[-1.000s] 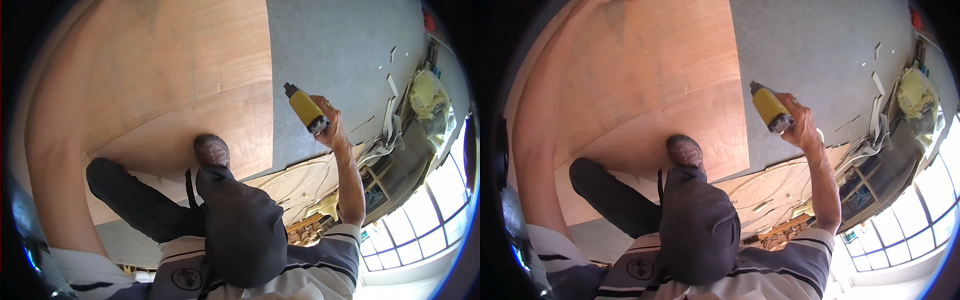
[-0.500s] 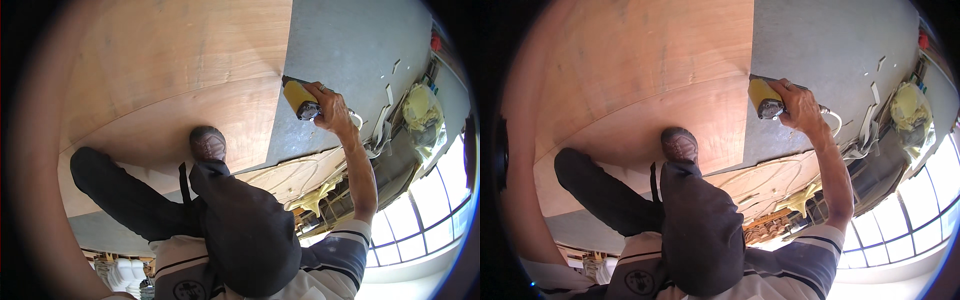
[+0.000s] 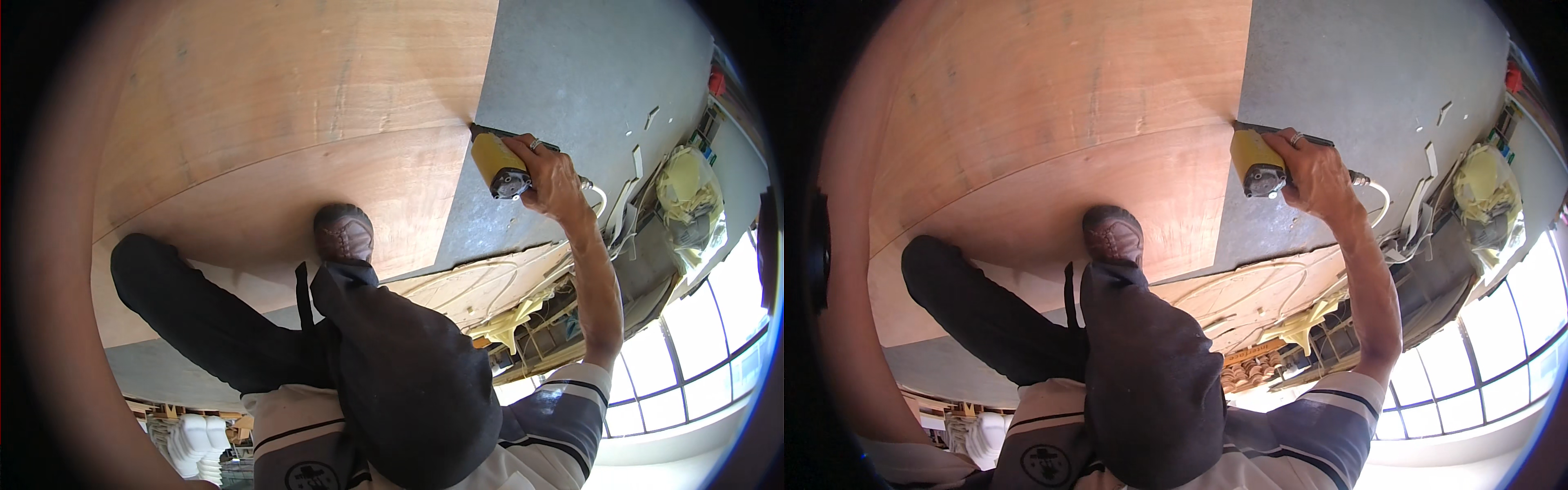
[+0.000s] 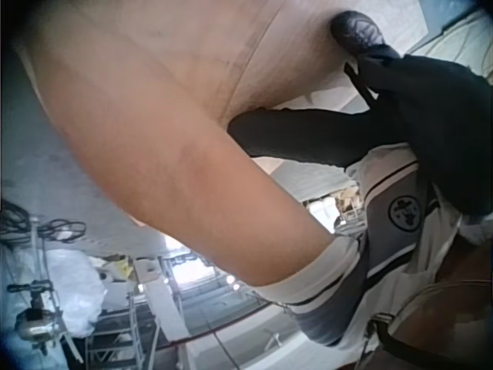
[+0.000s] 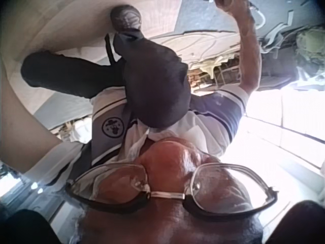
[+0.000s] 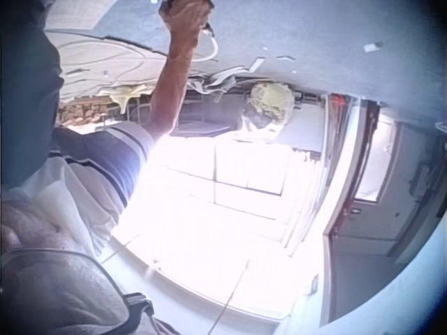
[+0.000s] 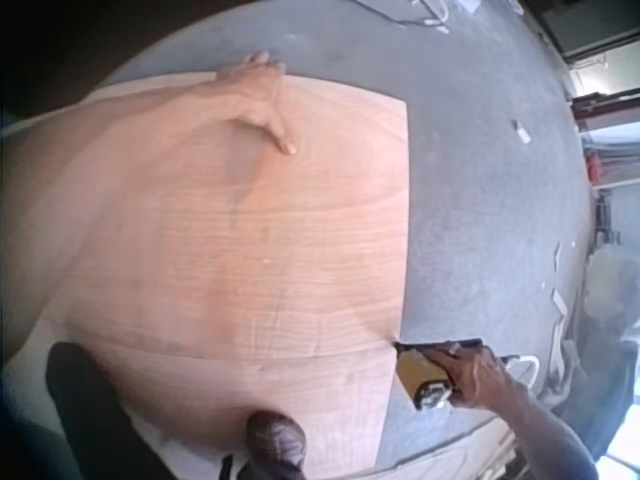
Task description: The recorder aligns and fastens two large thin wood panels together using an industrial nail gun.
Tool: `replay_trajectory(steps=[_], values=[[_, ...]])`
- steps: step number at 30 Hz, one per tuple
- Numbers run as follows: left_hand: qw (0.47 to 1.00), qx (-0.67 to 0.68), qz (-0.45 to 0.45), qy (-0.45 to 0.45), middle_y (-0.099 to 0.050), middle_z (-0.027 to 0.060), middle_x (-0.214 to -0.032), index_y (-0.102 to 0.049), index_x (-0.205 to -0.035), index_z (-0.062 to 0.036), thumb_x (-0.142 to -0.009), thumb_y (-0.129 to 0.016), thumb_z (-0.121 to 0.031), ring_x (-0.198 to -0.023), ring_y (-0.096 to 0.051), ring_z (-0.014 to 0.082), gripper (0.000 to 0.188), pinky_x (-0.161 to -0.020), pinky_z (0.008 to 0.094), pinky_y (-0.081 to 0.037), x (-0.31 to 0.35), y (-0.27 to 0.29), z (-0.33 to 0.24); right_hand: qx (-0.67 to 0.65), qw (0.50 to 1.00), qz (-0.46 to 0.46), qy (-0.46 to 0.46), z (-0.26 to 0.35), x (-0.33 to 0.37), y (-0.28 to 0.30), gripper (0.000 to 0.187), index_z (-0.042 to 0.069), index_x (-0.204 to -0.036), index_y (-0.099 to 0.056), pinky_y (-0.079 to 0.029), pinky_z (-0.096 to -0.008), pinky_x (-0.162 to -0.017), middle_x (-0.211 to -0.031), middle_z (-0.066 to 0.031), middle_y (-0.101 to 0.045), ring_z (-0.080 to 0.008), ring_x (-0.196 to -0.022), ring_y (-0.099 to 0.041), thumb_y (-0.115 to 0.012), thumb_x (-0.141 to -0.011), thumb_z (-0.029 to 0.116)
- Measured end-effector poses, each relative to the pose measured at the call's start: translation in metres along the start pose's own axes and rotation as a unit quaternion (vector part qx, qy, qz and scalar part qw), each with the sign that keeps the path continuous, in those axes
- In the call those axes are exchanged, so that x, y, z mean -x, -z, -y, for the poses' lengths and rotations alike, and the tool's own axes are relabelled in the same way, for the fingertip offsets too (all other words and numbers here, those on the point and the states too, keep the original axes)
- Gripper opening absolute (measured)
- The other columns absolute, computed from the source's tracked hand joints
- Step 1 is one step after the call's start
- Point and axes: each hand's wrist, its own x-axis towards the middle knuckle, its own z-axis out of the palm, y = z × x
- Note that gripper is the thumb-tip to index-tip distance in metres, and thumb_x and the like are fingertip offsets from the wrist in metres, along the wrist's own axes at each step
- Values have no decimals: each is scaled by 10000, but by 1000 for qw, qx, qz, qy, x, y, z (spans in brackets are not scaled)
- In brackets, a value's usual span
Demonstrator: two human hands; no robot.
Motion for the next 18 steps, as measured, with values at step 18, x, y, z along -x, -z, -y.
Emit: replay_trajectory(steps=[18], values=[[998, 41, -49, -6, -369, 269, -1444, -362, -1407, 60, -698, -767, -516, -1376, -305, 383, 999, -1151, 450, -247, 11, -15, 10, 51, 998, 21, -19, 8, -8, 2, 600, 94, -1149, -611, -571, -426, -667, -999, -123, -645, -359, -761, -667, -717, -566, 5]])
